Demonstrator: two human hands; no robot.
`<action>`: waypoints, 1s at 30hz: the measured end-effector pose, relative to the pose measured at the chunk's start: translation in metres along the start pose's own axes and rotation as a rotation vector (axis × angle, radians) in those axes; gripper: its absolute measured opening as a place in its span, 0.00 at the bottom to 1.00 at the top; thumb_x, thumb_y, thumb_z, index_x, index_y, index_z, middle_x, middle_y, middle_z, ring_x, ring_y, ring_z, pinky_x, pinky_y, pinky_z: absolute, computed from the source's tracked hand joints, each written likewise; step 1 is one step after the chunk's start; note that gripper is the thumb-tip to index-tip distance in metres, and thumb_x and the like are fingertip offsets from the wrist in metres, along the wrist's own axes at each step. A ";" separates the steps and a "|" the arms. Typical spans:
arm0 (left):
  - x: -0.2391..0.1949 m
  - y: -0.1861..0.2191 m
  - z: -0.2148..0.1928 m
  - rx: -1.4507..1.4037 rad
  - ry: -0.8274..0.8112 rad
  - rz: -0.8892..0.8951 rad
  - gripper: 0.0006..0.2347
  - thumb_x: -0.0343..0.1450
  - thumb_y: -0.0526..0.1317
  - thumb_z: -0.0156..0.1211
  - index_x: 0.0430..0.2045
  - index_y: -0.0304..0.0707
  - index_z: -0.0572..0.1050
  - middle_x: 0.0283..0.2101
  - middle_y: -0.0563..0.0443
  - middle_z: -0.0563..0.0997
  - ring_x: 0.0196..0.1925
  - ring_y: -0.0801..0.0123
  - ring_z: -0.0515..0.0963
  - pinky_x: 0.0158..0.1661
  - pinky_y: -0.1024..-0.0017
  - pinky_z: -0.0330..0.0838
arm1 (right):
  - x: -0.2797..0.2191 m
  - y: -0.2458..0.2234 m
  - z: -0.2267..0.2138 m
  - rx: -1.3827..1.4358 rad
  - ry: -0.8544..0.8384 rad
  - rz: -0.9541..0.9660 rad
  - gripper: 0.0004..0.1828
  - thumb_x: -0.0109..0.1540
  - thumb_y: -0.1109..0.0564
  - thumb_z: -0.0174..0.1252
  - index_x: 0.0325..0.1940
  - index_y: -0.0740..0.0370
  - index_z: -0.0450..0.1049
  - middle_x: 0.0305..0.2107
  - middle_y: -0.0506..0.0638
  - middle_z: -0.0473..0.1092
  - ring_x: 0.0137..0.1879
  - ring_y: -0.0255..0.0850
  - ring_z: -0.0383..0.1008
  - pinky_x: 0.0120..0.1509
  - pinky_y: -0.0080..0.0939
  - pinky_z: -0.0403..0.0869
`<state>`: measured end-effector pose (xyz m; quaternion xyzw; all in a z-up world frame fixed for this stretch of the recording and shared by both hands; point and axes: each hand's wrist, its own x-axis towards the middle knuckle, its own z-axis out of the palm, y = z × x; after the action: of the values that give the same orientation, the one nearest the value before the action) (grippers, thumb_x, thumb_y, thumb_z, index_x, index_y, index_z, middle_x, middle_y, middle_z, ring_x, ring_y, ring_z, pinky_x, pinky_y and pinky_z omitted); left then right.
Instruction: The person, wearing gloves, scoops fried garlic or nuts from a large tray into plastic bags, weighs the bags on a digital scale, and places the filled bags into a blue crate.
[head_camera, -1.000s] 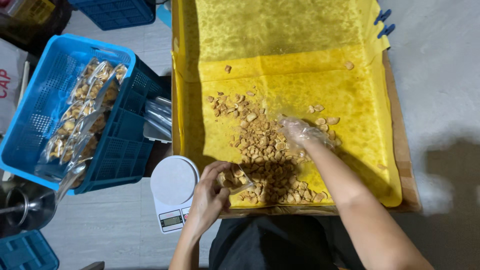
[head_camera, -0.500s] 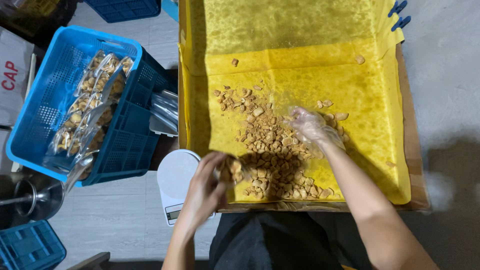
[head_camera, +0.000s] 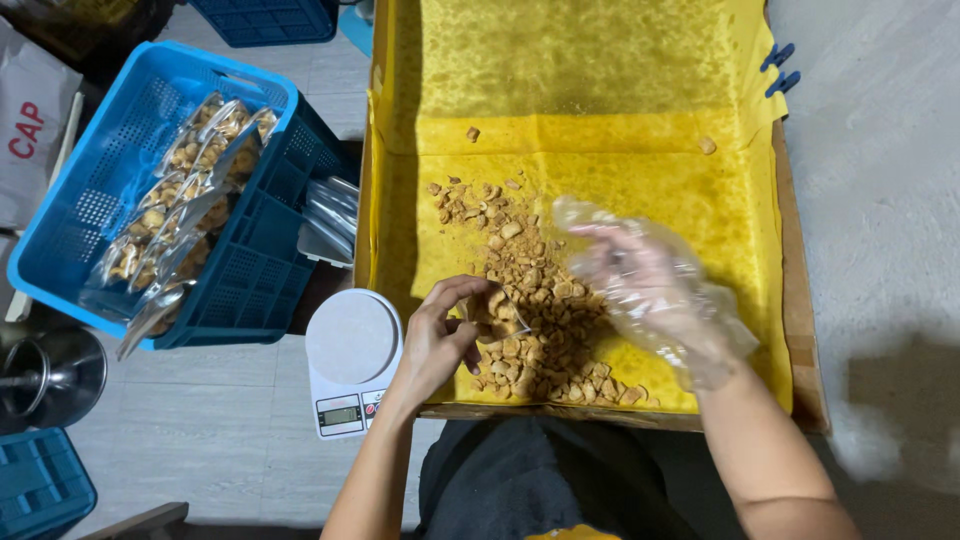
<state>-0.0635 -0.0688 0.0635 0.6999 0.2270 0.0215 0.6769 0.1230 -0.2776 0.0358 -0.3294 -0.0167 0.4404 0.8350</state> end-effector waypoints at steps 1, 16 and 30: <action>-0.004 0.002 -0.002 -0.001 0.009 0.001 0.21 0.64 0.21 0.50 0.52 0.28 0.73 0.61 0.47 0.70 0.23 0.68 0.80 0.22 0.74 0.78 | -0.003 -0.005 -0.006 -0.002 -0.007 0.006 0.20 0.72 0.58 0.60 0.66 0.70 0.72 0.40 0.51 0.71 0.45 0.35 0.73 0.50 0.33 0.77; -0.117 0.025 -0.104 -0.065 0.567 0.069 0.21 0.65 0.21 0.46 0.54 0.23 0.71 0.61 0.43 0.69 0.24 0.70 0.77 0.23 0.73 0.78 | 0.077 0.056 -0.109 -1.621 0.025 -0.095 0.26 0.64 0.44 0.62 0.62 0.57 0.72 0.51 0.56 0.75 0.49 0.41 0.76 0.51 0.44 0.74; -0.134 0.022 -0.112 0.258 0.781 0.046 0.17 0.70 0.35 0.60 0.52 0.24 0.71 0.67 0.41 0.61 0.17 0.72 0.78 0.14 0.75 0.72 | 0.087 0.121 -0.077 -1.542 -0.195 0.163 0.25 0.65 0.58 0.60 0.67 0.53 0.69 0.42 0.55 0.79 0.45 0.35 0.76 0.45 0.31 0.72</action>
<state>-0.2151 -0.0093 0.1307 0.7232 0.4520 0.2718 0.4459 0.1131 -0.2056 -0.1161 -0.7767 -0.3672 0.3911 0.3300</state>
